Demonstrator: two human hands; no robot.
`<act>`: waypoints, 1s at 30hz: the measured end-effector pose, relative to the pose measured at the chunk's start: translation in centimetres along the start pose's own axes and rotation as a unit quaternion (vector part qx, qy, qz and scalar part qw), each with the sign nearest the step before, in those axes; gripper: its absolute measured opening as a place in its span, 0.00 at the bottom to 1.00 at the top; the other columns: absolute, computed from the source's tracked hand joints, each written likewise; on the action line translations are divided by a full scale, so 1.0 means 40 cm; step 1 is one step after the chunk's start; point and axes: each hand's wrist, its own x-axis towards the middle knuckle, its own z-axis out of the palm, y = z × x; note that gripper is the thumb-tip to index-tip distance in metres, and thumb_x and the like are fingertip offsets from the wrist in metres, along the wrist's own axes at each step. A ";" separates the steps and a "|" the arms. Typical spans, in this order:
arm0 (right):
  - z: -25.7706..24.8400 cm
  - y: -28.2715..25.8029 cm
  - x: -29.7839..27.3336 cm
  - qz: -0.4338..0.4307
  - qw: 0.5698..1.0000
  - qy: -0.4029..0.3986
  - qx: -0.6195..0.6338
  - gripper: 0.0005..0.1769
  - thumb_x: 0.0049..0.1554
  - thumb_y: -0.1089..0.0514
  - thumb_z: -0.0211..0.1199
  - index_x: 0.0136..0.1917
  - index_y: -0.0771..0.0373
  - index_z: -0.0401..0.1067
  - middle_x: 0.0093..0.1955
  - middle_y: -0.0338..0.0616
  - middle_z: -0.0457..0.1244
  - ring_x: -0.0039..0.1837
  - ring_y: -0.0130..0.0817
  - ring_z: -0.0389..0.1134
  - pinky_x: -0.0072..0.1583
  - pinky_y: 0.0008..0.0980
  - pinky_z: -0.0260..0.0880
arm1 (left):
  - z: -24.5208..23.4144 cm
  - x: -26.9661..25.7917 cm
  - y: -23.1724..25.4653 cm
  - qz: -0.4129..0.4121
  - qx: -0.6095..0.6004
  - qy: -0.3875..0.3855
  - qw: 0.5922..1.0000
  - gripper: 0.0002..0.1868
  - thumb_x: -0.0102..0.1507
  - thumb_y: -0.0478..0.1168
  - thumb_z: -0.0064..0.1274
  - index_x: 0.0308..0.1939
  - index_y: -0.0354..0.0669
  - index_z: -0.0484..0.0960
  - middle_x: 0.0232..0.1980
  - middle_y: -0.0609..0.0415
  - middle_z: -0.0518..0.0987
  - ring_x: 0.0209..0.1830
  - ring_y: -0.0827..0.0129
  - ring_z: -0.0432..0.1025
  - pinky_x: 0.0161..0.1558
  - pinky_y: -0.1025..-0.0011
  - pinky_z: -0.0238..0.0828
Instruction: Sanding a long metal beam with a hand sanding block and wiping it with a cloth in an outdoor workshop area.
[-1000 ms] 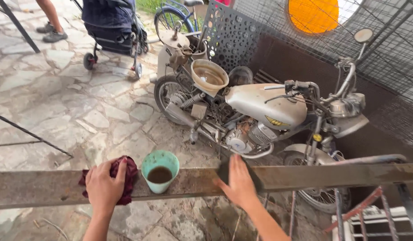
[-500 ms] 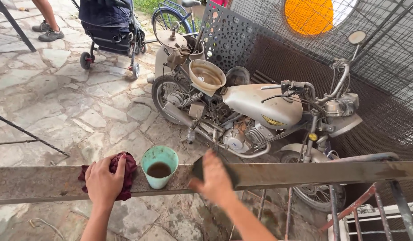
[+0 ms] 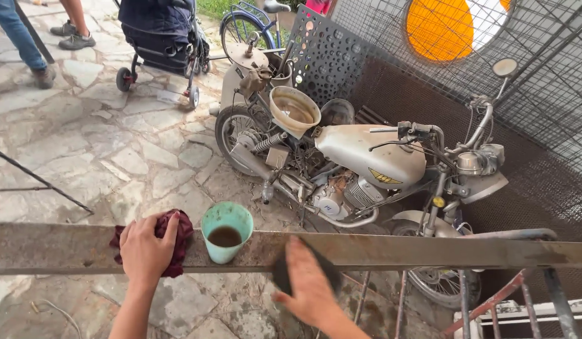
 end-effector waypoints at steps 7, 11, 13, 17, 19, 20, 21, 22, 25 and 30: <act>-0.083 0.008 0.091 0.216 0.963 -0.148 -0.065 0.56 0.57 0.24 0.29 0.77 0.73 0.26 0.81 0.59 0.24 0.82 0.47 0.23 0.78 0.40 0.21 | 0.012 -0.002 -0.009 0.012 0.004 -0.008 1.000 0.30 0.70 0.64 0.42 0.50 0.44 0.86 0.47 0.51 0.86 0.50 0.58 0.77 0.69 0.55 0.62; -0.053 -0.082 -0.009 0.099 0.982 -0.158 0.029 0.71 0.38 0.13 0.06 0.76 0.70 0.17 0.81 0.56 0.15 0.82 0.44 0.17 0.78 0.37 0.16 | -0.009 0.002 0.007 -0.006 -0.003 -0.019 1.000 0.30 0.70 0.64 0.42 0.52 0.43 0.86 0.49 0.51 0.86 0.52 0.58 0.76 0.71 0.57 0.60; -0.070 0.013 -0.031 0.163 0.972 -0.166 -0.016 0.61 0.49 0.20 0.20 0.76 0.69 0.19 0.81 0.54 0.16 0.82 0.43 0.18 0.78 0.38 0.18 | 0.001 0.004 0.005 -0.006 -0.003 -0.013 1.000 0.30 0.70 0.64 0.42 0.51 0.42 0.86 0.49 0.52 0.86 0.51 0.58 0.76 0.71 0.57 0.60; 0.005 0.150 0.057 0.247 0.968 -0.036 -0.035 0.68 0.46 0.14 0.12 0.76 0.74 0.31 0.81 0.61 0.28 0.81 0.48 0.28 0.77 0.40 0.23 | -0.003 0.003 0.007 0.002 0.001 0.000 1.000 0.29 0.70 0.63 0.44 0.49 0.43 0.87 0.47 0.52 0.86 0.50 0.56 0.76 0.70 0.58 0.60; 0.036 0.054 0.074 0.197 0.970 -0.061 -0.133 0.63 0.54 0.17 0.17 0.76 0.77 0.31 0.80 0.65 0.31 0.80 0.52 0.33 0.76 0.42 0.31 | -0.006 -0.004 0.007 -0.007 -0.001 -0.009 1.000 0.29 0.70 0.63 0.44 0.48 0.42 0.86 0.45 0.51 0.86 0.49 0.56 0.76 0.70 0.57 0.60; 0.049 0.005 0.086 0.147 0.959 -0.082 -0.229 0.58 0.62 0.21 0.22 0.75 0.79 0.30 0.79 0.69 0.33 0.78 0.55 0.39 0.75 0.43 0.39 | -0.009 0.000 0.009 -0.011 -0.005 -0.017 1.000 0.30 0.70 0.64 0.43 0.46 0.41 0.86 0.44 0.51 0.85 0.48 0.55 0.75 0.71 0.56 0.59; 0.058 0.005 0.040 0.147 0.960 -0.078 -0.228 0.58 0.62 0.21 0.22 0.75 0.79 0.30 0.79 0.69 0.33 0.78 0.55 0.39 0.75 0.43 0.39 | -0.008 -0.001 0.008 -0.008 -0.004 -0.013 1.000 0.30 0.70 0.64 0.43 0.46 0.41 0.86 0.44 0.51 0.85 0.48 0.55 0.75 0.71 0.56 0.59; 0.066 0.005 -0.004 0.116 0.987 -0.037 -0.107 0.62 0.54 0.17 0.22 0.76 0.75 0.30 0.80 0.64 0.31 0.80 0.52 0.33 0.76 0.43 0.32 | -0.007 0.000 0.007 -0.010 0.001 -0.011 1.000 0.30 0.70 0.64 0.43 0.47 0.41 0.86 0.44 0.51 0.86 0.50 0.56 0.76 0.71 0.57 0.59; 0.123 0.171 -0.081 0.107 0.962 0.080 -0.240 0.64 0.52 0.14 0.20 0.78 0.72 0.31 0.81 0.59 0.29 0.82 0.46 0.29 0.77 0.39 0.27 | -0.008 0.011 0.011 -0.010 0.005 -0.011 1.000 0.31 0.69 0.64 0.43 0.47 0.41 0.87 0.44 0.51 0.86 0.49 0.57 0.77 0.71 0.56 0.60; 0.076 0.144 0.063 0.191 0.968 0.128 -0.100 0.64 0.51 0.16 0.46 0.72 0.79 0.51 0.71 0.74 0.50 0.74 0.61 0.51 0.75 0.51 0.43 | 0.051 -0.013 -0.037 -0.010 0.048 0.040 0.998 0.26 0.70 0.66 0.52 0.48 0.49 0.88 0.44 0.50 0.86 0.51 0.61 0.80 0.73 0.66 0.63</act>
